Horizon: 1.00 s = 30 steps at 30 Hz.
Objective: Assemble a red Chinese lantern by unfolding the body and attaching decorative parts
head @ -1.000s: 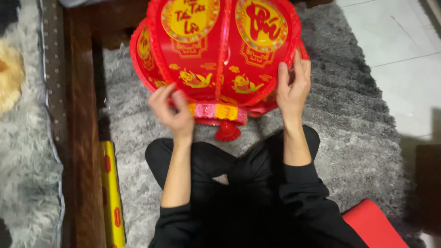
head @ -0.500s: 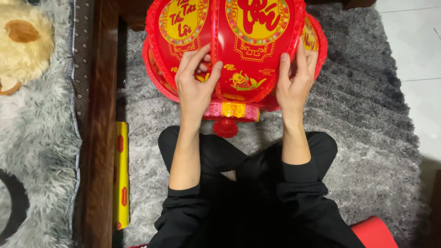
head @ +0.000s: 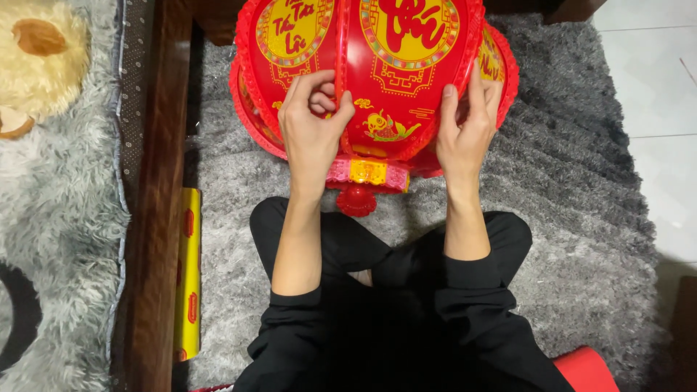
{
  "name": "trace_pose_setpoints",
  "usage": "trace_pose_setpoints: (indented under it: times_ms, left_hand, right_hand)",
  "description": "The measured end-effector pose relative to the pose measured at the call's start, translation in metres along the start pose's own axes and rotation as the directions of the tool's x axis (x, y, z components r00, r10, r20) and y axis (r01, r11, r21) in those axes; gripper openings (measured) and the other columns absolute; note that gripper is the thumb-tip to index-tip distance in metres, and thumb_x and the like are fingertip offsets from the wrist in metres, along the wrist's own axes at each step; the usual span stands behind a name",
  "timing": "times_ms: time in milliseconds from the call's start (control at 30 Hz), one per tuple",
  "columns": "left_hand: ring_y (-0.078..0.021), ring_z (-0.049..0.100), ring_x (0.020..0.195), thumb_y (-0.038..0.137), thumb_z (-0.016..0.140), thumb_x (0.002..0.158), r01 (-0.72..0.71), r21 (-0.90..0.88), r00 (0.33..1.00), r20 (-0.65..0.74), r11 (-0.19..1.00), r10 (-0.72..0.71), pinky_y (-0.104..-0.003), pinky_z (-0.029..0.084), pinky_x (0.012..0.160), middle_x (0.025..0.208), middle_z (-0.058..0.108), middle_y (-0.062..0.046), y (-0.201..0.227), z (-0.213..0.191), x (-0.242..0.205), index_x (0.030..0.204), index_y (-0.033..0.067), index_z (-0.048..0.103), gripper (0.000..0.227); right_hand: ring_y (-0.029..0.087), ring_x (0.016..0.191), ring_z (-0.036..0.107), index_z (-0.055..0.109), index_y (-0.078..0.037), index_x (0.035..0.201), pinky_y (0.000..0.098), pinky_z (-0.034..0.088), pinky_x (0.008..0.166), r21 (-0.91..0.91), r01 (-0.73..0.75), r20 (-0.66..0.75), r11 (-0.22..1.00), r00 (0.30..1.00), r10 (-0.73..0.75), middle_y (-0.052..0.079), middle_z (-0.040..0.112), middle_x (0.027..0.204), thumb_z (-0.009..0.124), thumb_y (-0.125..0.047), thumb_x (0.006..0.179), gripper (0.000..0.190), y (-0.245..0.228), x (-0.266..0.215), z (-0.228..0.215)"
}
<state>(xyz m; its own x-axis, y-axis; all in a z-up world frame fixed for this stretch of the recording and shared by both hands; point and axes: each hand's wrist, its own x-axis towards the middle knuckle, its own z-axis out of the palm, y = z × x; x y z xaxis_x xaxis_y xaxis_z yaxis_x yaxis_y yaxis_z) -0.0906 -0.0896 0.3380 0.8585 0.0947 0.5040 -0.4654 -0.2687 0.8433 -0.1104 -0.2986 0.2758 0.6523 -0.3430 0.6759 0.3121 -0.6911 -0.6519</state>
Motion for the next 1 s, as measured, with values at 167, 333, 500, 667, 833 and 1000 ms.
trace_pose_setpoints:
  times_ms: [167,333,500,667,833,1000]
  left_hand:
    - [-0.0116,0.055,0.077,-0.007,0.075,0.084,-0.097,0.067,0.995,-0.012,0.993,0.098,-0.024,0.051,0.071,0.098,0.061,-0.005,-0.001,0.006,-0.011,0.119,0.0019,0.064,0.038]
    - [-0.0179,0.061,0.091,-0.005,0.074,0.087,-0.153,0.136,0.988,0.043,0.979,0.148,-0.03,0.055,0.086,0.117,0.058,-0.008,0.002,0.006,-0.022,0.123,0.0062,0.065,0.038]
    - [-0.0171,0.057,0.09,-0.007,0.072,0.087,-0.136,0.095,0.991,0.02,0.986,0.134,-0.028,0.054,0.085,0.116,0.057,-0.008,-0.006,0.007,-0.022,0.125,0.0051,0.063,0.041]
    - [-0.0171,0.059,0.094,-0.005,0.075,0.088,-0.131,0.116,0.991,0.016,0.985,0.13,-0.029,0.054,0.089,0.12,0.058,-0.008,-0.008,0.004,-0.028,0.13,0.0068,0.063,0.045]
    - [-0.0195,0.063,0.094,-0.005,0.078,0.091,-0.179,0.082,0.983,-0.03,0.981,0.182,-0.038,0.058,0.09,0.119,0.061,-0.009,-0.021,0.006,-0.03,0.136,0.0123,0.066,0.049]
    - [-0.022,0.063,0.098,-0.009,0.077,0.084,-0.155,0.089,0.987,-0.031,0.984,0.159,-0.04,0.057,0.095,0.121,0.059,-0.011,-0.022,0.007,-0.032,0.14,0.0115,0.063,0.061]
  right_hand:
    - [0.018,0.084,0.049,0.053,0.004,0.145,0.0284,0.044,0.068,0.009,-0.018,-0.001,1.0,1.0,0.018,0.01,0.049,0.102,0.064,-0.002,0.107,0.04,0.003,-0.001,0.0]
    - [0.018,0.084,0.049,0.052,0.003,0.146,0.0282,0.044,0.068,-0.003,-0.014,-0.008,1.0,1.0,0.014,0.01,0.049,0.102,0.064,-0.002,0.107,0.041,0.004,0.002,0.0]
    - [0.015,0.08,0.048,0.054,0.001,0.146,0.026,0.041,0.063,0.015,-0.026,-0.001,1.0,1.0,0.026,0.009,0.05,0.103,0.068,0.0,0.105,0.043,0.007,0.003,0.004]
    - [0.013,0.076,0.046,0.055,0.001,0.145,0.0252,0.04,0.061,0.065,-0.047,0.008,0.997,0.999,0.046,0.008,0.047,0.103,0.071,-0.003,0.105,0.044,0.008,0.003,0.005]
    - [0.021,0.076,0.056,0.051,-0.005,0.152,0.0349,0.05,0.064,0.112,0.045,-0.023,0.993,0.999,-0.043,0.013,0.052,0.105,0.07,-0.021,0.111,0.047,0.02,-0.016,0.011]
    - [0.022,0.071,0.063,0.054,0.003,0.143,0.0292,0.052,0.058,0.245,-0.066,-0.044,0.967,0.996,0.079,0.014,0.057,0.1,0.072,-0.012,0.104,0.046,0.008,-0.058,0.018]
